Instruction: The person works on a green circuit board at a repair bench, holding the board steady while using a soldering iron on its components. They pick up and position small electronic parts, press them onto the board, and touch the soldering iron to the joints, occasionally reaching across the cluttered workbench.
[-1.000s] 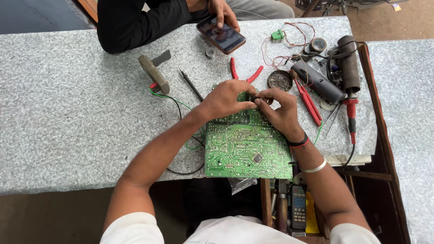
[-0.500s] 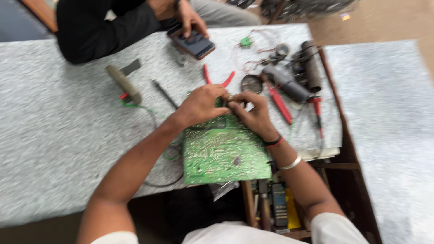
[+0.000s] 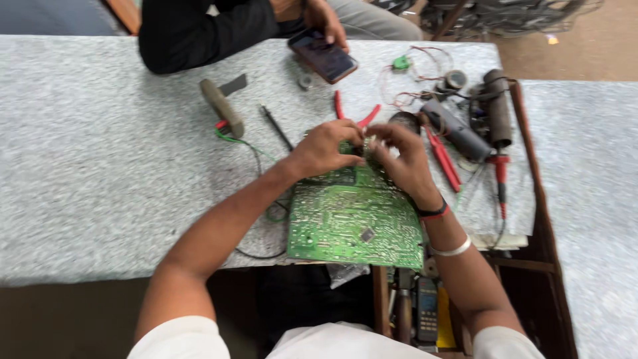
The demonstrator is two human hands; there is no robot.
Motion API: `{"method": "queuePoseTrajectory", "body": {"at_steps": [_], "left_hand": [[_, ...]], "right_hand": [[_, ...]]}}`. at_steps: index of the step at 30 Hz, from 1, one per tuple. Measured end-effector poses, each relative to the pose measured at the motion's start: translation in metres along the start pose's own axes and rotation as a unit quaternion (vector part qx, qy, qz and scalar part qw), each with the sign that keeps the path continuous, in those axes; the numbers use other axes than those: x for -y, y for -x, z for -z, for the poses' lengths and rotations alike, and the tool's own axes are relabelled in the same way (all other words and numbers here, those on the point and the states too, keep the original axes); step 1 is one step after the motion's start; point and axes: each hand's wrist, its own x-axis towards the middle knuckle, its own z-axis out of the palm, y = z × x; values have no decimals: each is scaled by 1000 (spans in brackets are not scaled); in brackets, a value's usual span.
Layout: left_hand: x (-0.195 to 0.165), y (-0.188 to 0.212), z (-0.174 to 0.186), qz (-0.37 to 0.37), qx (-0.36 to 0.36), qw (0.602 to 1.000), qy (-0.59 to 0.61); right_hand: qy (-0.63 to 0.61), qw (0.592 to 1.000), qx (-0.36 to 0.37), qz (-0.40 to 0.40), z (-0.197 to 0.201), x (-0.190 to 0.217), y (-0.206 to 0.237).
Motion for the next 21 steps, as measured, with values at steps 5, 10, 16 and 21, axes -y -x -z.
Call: {"method": "queuePoseTrajectory", "body": {"at_steps": [5,10,16,21], "left_hand": [[-5,-2,-3,6,16,999,-48],[-8,-1,-1,-34,10,998,-55],[-10,2,-2,-67,-2,993,-94],[-13,2,-4,-34,12,994,-102]], "right_hand": [[113,991,36,57,-1,8,9],[141,986,39,78,1,10,9],[137,986,33,87,1,8,10],[128,987,39,89,3,7,10]]}}
